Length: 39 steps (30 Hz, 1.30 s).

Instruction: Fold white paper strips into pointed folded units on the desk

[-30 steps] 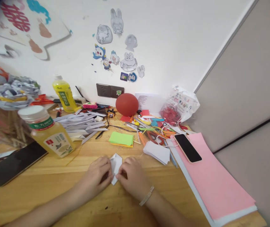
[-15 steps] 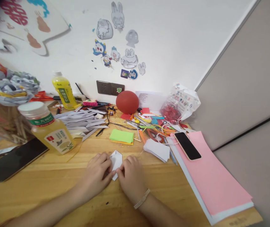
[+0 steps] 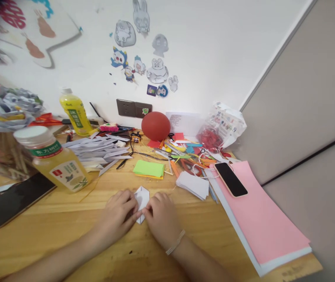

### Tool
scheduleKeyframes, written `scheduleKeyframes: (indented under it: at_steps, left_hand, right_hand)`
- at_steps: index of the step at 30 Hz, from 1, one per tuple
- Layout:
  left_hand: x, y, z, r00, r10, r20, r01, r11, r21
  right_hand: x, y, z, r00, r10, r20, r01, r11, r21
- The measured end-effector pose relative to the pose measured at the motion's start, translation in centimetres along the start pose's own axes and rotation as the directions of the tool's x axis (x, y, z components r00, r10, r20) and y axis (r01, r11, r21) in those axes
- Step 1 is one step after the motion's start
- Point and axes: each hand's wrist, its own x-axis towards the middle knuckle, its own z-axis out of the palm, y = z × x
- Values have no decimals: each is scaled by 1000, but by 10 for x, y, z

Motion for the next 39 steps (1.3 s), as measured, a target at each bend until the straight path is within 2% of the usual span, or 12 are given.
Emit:
scheduleKeyframes:
  at_steps: [4, 6, 9, 14, 23, 29, 31, 33, 36, 39]
  left_hand:
    - [1, -9, -2, 997, 63, 39, -60, 995, -81]
    - [2, -16, -3, 990, 130, 60, -119, 981, -153]
    - [4, -23, -3, 984, 174, 50, -159, 963, -218]
    - [7, -21, -1, 991, 129, 26, -121, 973, -196]
    - [6, -9, -1, 999, 9, 38, -5, 994, -107]
    - [5, -6, -2, 999, -9, 32, 12, 997, -81]
    - [5, -5, -2, 999, -19, 35, 22, 997, -73]
    - [5, -5, -3, 999, -29, 36, 32, 997, -68]
    - [4, -5, -3, 998, -35, 43, 38, 997, -73]
    - [3, -4, -3, 998, -41, 49, 44, 996, -75]
  right_hand:
    - [6, 14, -16, 974, -154, 166, 123, 976, 179]
    - [9, 18, -20, 961, -191, 199, 146, 964, 222]
    - [10, 17, -18, 973, -150, 177, 114, 973, 200]
    - [7, 9, -9, 991, -63, 116, 46, 989, 139]
    - [-1, -1, -3, 999, -21, 31, 21, 1000, 14]
    - [-3, 0, -4, 999, -29, 13, 29, 999, 31]
    - [-5, 2, -9, 995, -102, -2, 102, 993, 62]
    - [-8, 5, -16, 968, -250, 15, 248, 967, 59]
    - [-10, 6, -24, 876, -470, 105, 476, 879, -29]
    - [-12, 4, -24, 817, -552, 169, 573, 810, -125]
